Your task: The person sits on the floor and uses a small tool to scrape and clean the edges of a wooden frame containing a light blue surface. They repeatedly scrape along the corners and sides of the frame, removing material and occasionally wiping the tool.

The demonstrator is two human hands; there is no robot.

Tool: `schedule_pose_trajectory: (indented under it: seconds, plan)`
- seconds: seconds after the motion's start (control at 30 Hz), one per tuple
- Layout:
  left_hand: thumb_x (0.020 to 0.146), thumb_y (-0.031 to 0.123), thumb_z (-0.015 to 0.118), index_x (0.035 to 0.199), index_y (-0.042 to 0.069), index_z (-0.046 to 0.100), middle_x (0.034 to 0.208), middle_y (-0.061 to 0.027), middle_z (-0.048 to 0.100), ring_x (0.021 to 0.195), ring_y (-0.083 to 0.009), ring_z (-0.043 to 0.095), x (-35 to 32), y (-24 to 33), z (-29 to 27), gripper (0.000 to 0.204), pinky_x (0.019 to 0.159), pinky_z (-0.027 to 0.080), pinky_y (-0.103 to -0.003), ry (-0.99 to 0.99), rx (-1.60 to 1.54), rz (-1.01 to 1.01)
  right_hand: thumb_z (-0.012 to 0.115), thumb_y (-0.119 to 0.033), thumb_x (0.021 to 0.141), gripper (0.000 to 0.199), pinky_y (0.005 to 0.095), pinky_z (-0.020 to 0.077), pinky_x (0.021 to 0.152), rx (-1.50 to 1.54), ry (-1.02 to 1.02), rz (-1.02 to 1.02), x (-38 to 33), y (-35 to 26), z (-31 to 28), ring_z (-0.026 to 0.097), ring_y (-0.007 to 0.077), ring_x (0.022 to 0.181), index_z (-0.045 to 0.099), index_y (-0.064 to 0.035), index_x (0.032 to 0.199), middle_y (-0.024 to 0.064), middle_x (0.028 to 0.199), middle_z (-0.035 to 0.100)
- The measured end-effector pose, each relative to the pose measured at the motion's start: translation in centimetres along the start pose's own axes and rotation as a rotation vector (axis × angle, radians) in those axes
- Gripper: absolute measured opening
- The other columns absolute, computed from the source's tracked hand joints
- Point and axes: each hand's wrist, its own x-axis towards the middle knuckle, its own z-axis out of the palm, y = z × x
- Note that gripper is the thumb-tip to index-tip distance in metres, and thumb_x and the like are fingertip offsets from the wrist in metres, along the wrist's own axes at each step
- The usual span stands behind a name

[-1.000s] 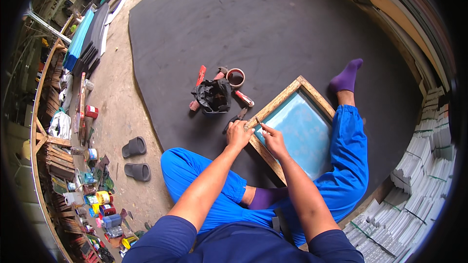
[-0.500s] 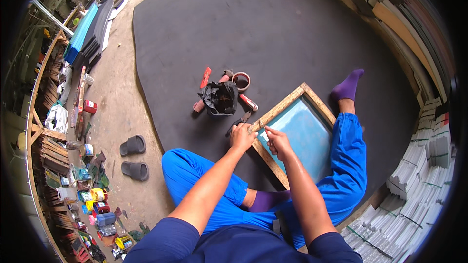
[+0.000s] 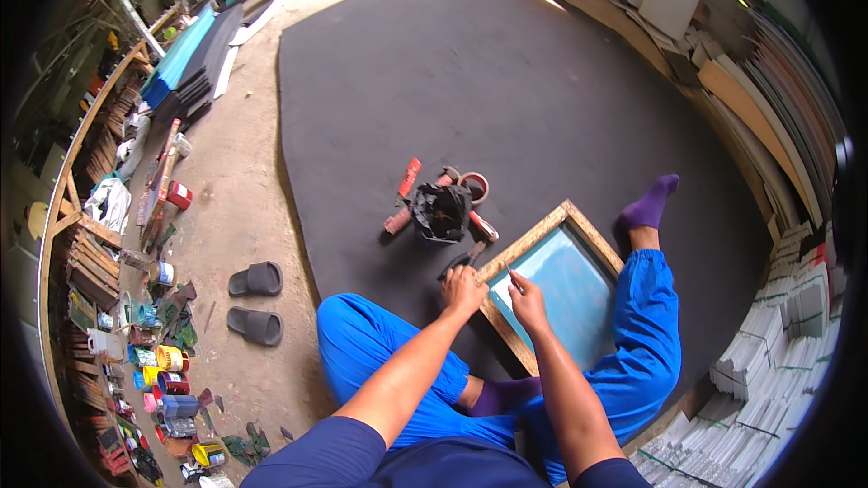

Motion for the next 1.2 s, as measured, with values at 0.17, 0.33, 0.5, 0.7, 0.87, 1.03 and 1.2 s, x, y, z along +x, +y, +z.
schedule_pose_trajectory:
  seconds: [0.17,0.33,0.5,0.7,0.87,1.03,1.2]
  plan:
    - [0.072,0.030,0.079,0.100,0.011,0.069,0.108,-0.0073,0.068,0.106,-0.0332,0.061,-2.8,-3.8,0.8,0.036,0.090,0.051,-0.049,0.123,-0.068,-0.003,0.063,-0.015,0.097,0.042,0.0391,0.0500,0.103,-0.082,-0.030,-0.031,-1.4,-0.7,1.3,0.065,0.0322,0.123,0.062,-0.0060,0.139,0.0206,0.131,0.067]
    - [0.073,0.038,0.083,0.107,0.015,0.069,0.113,-0.0083,0.068,0.111,-0.0339,0.062,-5.1,-3.4,0.3,0.044,0.094,0.051,-0.049,0.016,-0.053,-0.137,0.065,-0.018,0.096,0.044,0.0398,0.0507,0.102,-0.163,-0.063,-0.020,-2.5,-1.7,2.0,0.065,0.0330,0.122,0.061,-0.0080,0.139,0.0196,0.130,0.068]
    - [0.076,0.045,0.082,0.118,0.016,0.070,0.118,-0.0091,0.068,0.116,-0.0352,0.064,-6.4,-5.1,-0.4,0.052,0.096,0.051,-0.050,0.018,-0.117,-0.189,0.066,-0.019,0.095,0.044,0.0403,0.0519,0.100,-0.187,-0.148,-0.098,-3.1,-2.9,3.7,0.066,0.0330,0.120,0.062,-0.0086,0.138,0.0180,0.126,0.070]
    - [0.079,0.052,0.078,0.119,0.012,0.069,0.123,-0.0117,0.069,0.120,-0.0336,0.063,-5.1,-6.0,1.4,0.058,0.100,0.051,-0.048,-0.091,-0.113,-0.188,0.068,-0.019,0.093,0.044,0.0393,0.0525,0.097,-0.303,-0.179,-0.177,-1.8,-3.7,2.2,0.068,0.0320,0.117,0.064,-0.0099,0.136,0.0159,0.124,0.071]
    - [0.078,0.050,0.080,0.119,0.009,0.063,0.123,-0.0170,0.065,0.118,-0.0348,0.063,-5.8,-5.5,1.1,0.061,0.097,0.053,-0.046,-0.030,-0.269,-0.289,0.071,-0.020,0.092,0.047,0.0382,0.0526,0.095,-0.301,-0.210,-0.132,-2.3,-3.4,2.5,0.070,0.0291,0.113,0.063,-0.0107,0.138,0.0148,0.121,0.073]
    - [0.071,0.045,0.087,0.116,0.005,0.062,0.118,-0.0202,0.065,0.117,-0.0376,0.061,-6.0,-6.7,3.5,0.065,0.099,0.050,-0.045,0.124,-0.418,-0.274,0.085,-0.018,0.077,0.064,0.0367,0.0544,0.075,-0.294,-0.067,-0.107,-2.6,-1.5,3.9,0.069,0.0193,0.079,0.063,-0.0015,0.135,0.0144,0.090,0.074]
    - [0.070,0.048,0.087,0.116,0.002,0.065,0.114,-0.0246,0.070,0.112,-0.0394,0.067,-6.9,-6.5,2.7,0.068,0.098,0.052,-0.044,0.134,-0.457,-0.387,0.072,-0.022,0.086,0.038,0.0494,0.0523,0.078,-0.315,0.148,-0.156,-2.4,-1.5,5.3,0.070,0.0440,0.088,0.070,-0.0046,0.119,0.0264,0.095,0.072]
